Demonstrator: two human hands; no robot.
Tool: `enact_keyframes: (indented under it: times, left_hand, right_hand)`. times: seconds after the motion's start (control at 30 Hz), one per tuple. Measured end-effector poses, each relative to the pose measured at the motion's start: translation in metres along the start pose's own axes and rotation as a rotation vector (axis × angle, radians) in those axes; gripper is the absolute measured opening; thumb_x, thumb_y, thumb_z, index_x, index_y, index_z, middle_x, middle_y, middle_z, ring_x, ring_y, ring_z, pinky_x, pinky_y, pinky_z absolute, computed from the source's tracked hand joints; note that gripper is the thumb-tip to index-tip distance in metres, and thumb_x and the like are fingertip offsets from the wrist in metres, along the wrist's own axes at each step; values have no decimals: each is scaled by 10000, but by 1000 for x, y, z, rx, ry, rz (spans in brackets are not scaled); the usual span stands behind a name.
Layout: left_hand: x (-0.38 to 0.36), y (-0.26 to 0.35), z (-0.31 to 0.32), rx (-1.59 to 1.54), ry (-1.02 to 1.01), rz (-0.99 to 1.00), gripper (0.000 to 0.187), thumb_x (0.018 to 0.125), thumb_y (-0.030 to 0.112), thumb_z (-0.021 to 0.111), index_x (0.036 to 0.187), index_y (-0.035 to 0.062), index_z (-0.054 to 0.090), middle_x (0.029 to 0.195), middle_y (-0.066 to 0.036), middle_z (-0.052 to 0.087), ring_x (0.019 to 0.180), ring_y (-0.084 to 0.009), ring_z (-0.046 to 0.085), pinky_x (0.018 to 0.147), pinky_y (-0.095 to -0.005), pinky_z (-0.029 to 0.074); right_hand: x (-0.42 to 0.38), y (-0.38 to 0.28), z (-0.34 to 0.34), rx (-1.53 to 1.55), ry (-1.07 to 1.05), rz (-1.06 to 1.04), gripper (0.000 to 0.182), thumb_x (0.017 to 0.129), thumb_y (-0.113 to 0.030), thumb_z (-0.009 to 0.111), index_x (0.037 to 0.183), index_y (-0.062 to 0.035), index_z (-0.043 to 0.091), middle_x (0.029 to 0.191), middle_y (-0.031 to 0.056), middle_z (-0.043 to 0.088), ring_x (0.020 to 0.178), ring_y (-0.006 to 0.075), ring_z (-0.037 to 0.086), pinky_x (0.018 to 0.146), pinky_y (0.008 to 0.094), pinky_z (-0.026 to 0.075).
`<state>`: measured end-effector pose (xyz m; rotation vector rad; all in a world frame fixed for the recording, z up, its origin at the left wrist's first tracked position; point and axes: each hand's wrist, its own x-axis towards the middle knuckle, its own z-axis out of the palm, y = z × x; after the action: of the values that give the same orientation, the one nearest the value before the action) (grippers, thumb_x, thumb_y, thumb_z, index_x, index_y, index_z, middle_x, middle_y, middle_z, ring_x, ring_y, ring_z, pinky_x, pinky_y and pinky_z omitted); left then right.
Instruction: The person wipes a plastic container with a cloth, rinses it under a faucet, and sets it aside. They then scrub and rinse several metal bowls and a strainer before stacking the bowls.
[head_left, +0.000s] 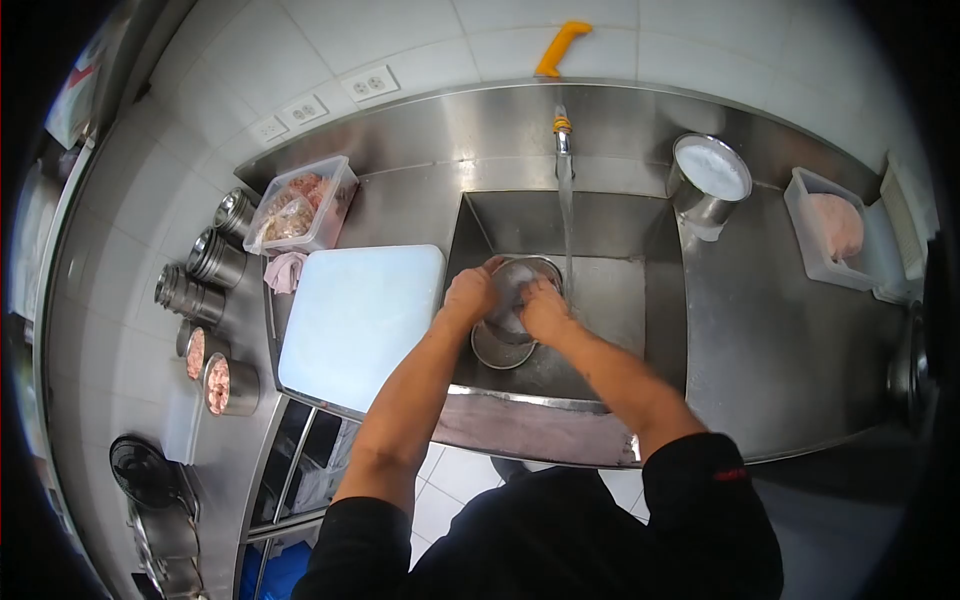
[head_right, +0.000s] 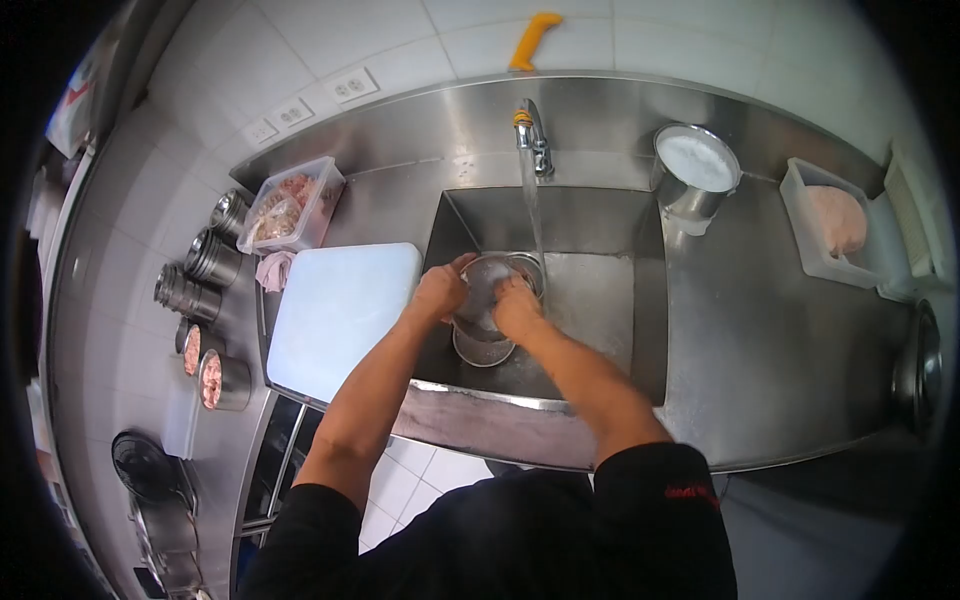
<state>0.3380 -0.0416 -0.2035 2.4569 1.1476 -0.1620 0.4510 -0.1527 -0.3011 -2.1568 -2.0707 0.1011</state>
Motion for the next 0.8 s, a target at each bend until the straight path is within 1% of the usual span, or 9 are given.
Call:
enact_keyframes:
  times: [0.07, 0.1, 0.17, 0.27, 0.33, 0.43, 0.63, 0.67, 0.8]
  left_hand:
    - [-7, 12, 1, -157, -18, -72, 650, 790, 66, 497, 1416, 237, 458, 1057, -256, 660, 850, -379, 678, 780, -424, 553]
    - [-11, 17, 3, -230, -32, -103, 620, 793, 104, 516, 1396, 245, 491, 1105, -255, 650, 951, -400, 667, 886, -438, 523]
    - [-10, 5, 19, -314, 40, -127, 637, 792, 69, 494, 1407, 233, 480, 1087, -243, 664, 893, -397, 685, 783, -457, 556]
    - [-10, -10, 6, -471, -4, -237, 677, 791, 19, 453, 1440, 214, 430, 1032, -217, 686, 801, -372, 705, 600, -455, 581]
    - [-8, -25, 4, -524, -113, -255, 705, 823, -7, 408, 1492, 203, 335, 998, -196, 688, 694, -322, 708, 432, -394, 577]
    - [-16, -27, 8, -569, -202, -410, 672, 860, 73, 420, 1510, 189, 294, 1080, -205, 667, 680, -309, 705, 432, -357, 575]
    - [-42, -53, 43, -991, -452, -169, 660, 964, 482, 514, 1517, 214, 274, 1137, -128, 642, 1121, -230, 606, 947, -491, 485]
    - [-53, -45, 45, -1080, -410, -182, 572, 947, 485, 563, 1394, 144, 458, 1107, -57, 643, 1194, -168, 530, 1040, -500, 367]
    - [-60, -37, 64, -1553, -378, -98, 172, 977, 281, 588, 942, 113, 595, 944, 38, 626, 901, -87, 575, 860, -352, 454]
  right_hand:
    - [0, -20, -3, 241, -317, 140, 354, 864, -291, 548, 1146, -125, 683, 1206, 179, 628, 1164, 312, 581, 1023, 483, 402]
    - [6, -24, 15, 378, -191, 112, 340, 856, -268, 561, 1125, -96, 676, 1170, 176, 635, 1130, 316, 598, 986, 479, 431]
    - [23, -25, 70, 643, 75, 53, 315, 839, -220, 588, 1083, -37, 663, 1097, 171, 648, 1062, 325, 630, 911, 472, 489]
    - [-36, -46, -47, 658, 189, 36, 264, 792, -172, 619, 1031, -70, 666, 1006, 138, 668, 1010, 326, 645, 867, 481, 494]
    - [-34, -35, -50, 382, -74, -91, 248, 796, -195, 641, 1025, -106, 676, 1012, 129, 671, 1003, 338, 643, 855, 476, 493]
    - [-24, -11, -72, 311, -229, -222, 282, 819, -295, 688, 1079, -184, 690, 1044, 122, 688, 1005, 346, 640, 842, 436, 497]
    - [-16, 29, -125, 615, -196, 30, 313, 835, -354, 682, 1097, -183, 690, 1037, 135, 697, 976, 334, 655, 852, 421, 501]
    - [-13, 36, -117, 651, -140, 59, 316, 837, -364, 679, 1091, -176, 692, 1025, 145, 697, 974, 334, 655, 855, 421, 499]
    - [-10, 33, -92, 672, 131, 231, 401, 849, -360, 663, 1170, -120, 646, 1106, 180, 653, 1031, 355, 616, 894, 442, 471]
